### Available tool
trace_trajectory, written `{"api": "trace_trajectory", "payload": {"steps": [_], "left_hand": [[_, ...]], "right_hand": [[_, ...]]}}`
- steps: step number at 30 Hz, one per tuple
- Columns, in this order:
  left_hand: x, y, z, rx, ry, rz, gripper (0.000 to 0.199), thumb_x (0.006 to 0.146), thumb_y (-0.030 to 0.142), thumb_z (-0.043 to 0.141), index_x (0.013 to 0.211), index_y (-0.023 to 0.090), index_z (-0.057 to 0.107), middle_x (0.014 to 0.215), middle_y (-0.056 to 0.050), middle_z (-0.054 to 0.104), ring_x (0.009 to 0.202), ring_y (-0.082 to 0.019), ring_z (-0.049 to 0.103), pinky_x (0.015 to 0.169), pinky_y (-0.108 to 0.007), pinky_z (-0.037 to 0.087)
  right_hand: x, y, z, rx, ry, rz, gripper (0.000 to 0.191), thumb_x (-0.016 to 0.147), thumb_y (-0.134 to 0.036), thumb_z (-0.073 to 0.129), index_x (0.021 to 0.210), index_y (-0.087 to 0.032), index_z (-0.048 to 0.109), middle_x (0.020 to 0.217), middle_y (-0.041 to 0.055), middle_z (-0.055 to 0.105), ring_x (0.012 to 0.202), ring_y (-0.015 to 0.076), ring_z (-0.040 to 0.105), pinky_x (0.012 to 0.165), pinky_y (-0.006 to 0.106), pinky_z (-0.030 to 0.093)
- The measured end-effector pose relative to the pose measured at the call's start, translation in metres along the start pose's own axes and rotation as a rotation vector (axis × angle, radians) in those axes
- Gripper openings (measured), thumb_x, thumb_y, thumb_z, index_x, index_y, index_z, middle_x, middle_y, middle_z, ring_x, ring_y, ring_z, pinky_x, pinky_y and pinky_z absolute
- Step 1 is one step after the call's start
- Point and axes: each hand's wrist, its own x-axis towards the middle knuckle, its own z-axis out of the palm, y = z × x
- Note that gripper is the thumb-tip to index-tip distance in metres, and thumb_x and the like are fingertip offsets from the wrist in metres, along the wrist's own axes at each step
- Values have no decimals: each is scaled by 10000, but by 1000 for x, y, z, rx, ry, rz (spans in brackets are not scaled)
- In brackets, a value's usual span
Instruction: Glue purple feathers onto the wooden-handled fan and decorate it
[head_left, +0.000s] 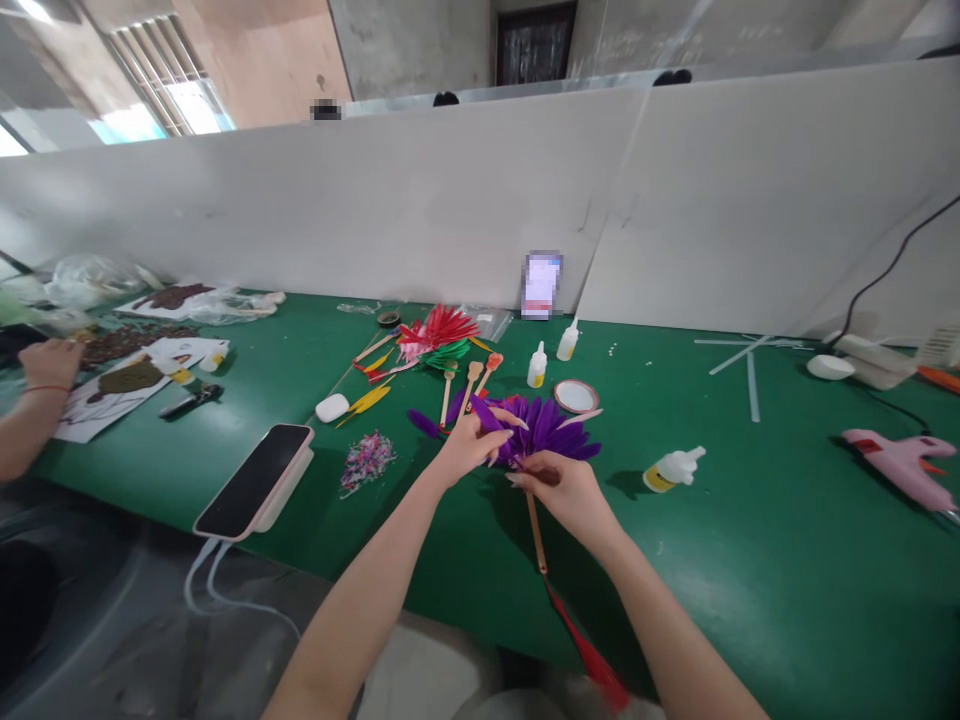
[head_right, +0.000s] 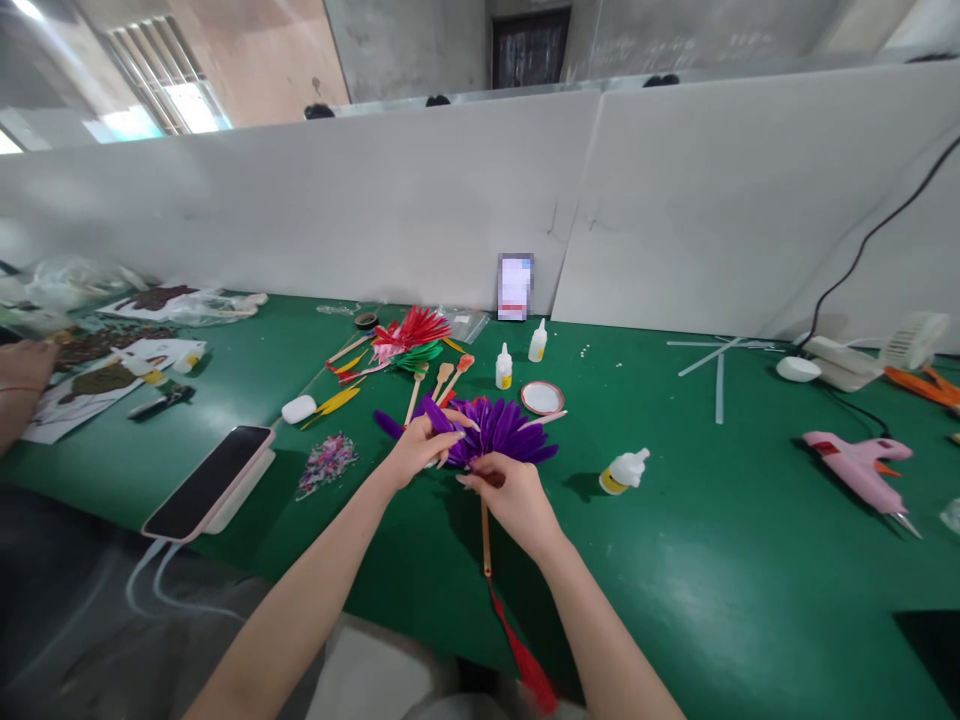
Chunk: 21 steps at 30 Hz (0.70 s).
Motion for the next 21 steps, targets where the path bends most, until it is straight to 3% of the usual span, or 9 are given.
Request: {"api": "trace_trajectory", "payload": {"steps": [3, 6, 12, 21], "left_hand": [[-1, 1, 0, -15, -4, -1, 258, 749, 263, 560, 955, 115, 610, 399, 81, 408, 340, -37, 368, 384, -162, 282], [0, 1, -1, -35, -22, -14, 259, 754, 255, 552, 965, 116, 611, 401, 82, 399, 345, -41, 378, 382, -162, 291], [-1, 3, -1, -13, -64, -42, 235, 750, 237, 547, 944, 126, 619, 420, 81, 397, 347, -41, 388, 379, -164, 311], [-2, 11, -1, -93, -73, -89, 210, 746, 223, 545, 923, 124, 599, 381, 90, 396, 310, -41, 357, 347, -164, 263]], "right_hand": [[-3, -7, -2, -259, 49, -92, 145, 787, -325, 558, 729, -208, 619, 653, 25, 666, 584, 182, 621, 559, 269, 457], [-5, -13, -4, -396, 13, -157, 174, 829, -304, 503, 743, -216, 627, 654, 26, 661, 580, 183, 604, 545, 264, 418], [-7, -19, -6, -366, -165, -216, 195, 861, -296, 460, 779, -221, 620, 701, 25, 665, 625, 173, 608, 580, 253, 417], [-10, -21, -3, -376, -148, -247, 165, 896, -271, 364, 830, -209, 501, 730, 34, 606, 643, 170, 586, 587, 258, 415]]}}
